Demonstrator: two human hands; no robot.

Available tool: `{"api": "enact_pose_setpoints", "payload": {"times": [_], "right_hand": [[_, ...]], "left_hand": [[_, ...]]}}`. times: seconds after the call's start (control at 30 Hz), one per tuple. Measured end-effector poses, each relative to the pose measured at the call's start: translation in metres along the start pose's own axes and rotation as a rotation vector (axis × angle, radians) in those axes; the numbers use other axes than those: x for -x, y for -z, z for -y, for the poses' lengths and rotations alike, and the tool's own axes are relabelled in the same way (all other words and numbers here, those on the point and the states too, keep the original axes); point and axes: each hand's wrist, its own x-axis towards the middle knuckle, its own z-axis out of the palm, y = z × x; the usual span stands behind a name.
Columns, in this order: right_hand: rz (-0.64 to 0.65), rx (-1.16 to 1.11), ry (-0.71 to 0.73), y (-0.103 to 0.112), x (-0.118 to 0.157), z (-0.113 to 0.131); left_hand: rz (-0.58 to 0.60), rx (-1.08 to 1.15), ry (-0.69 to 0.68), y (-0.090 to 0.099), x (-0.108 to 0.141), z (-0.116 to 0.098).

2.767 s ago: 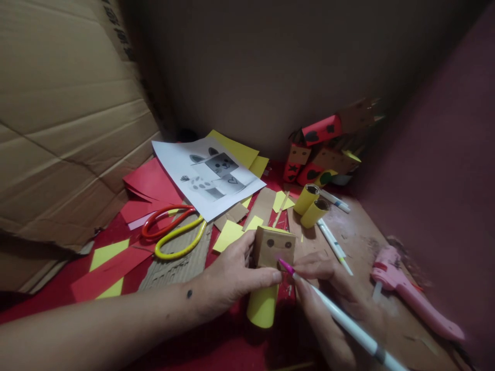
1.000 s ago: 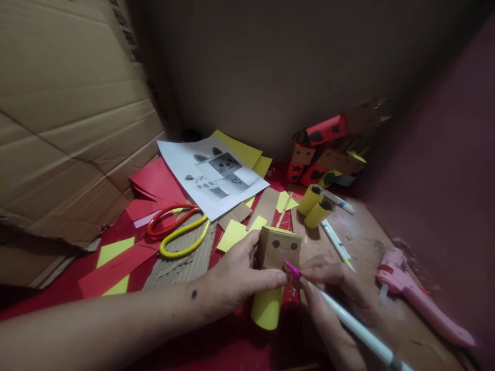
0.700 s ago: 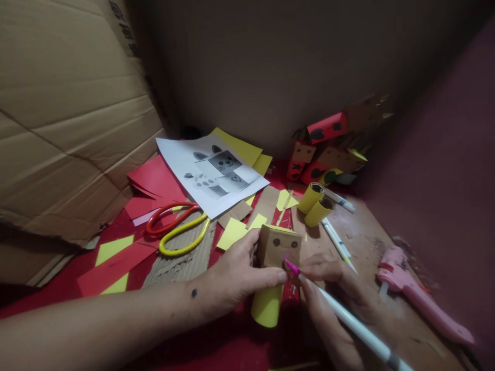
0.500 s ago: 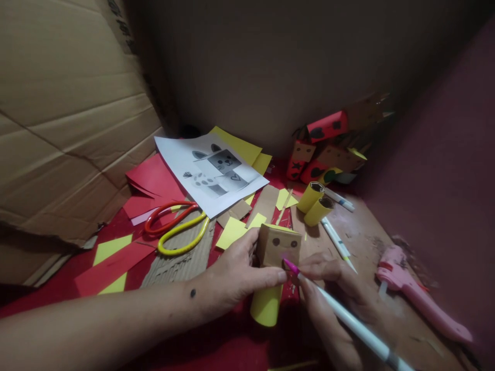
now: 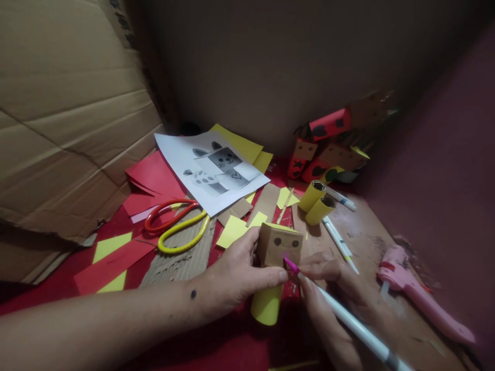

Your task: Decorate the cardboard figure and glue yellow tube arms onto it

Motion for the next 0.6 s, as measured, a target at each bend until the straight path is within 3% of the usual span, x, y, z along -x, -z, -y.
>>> {"api": "enact_pose_setpoints", "payload": {"times": [0.6], "right_hand": [[0.062,-0.015,-0.004,0.0024,-0.0018,-0.0007]], "left_hand": [[-0.004,-0.042,0.004,0.0007,0.0002,0.0001]]}}
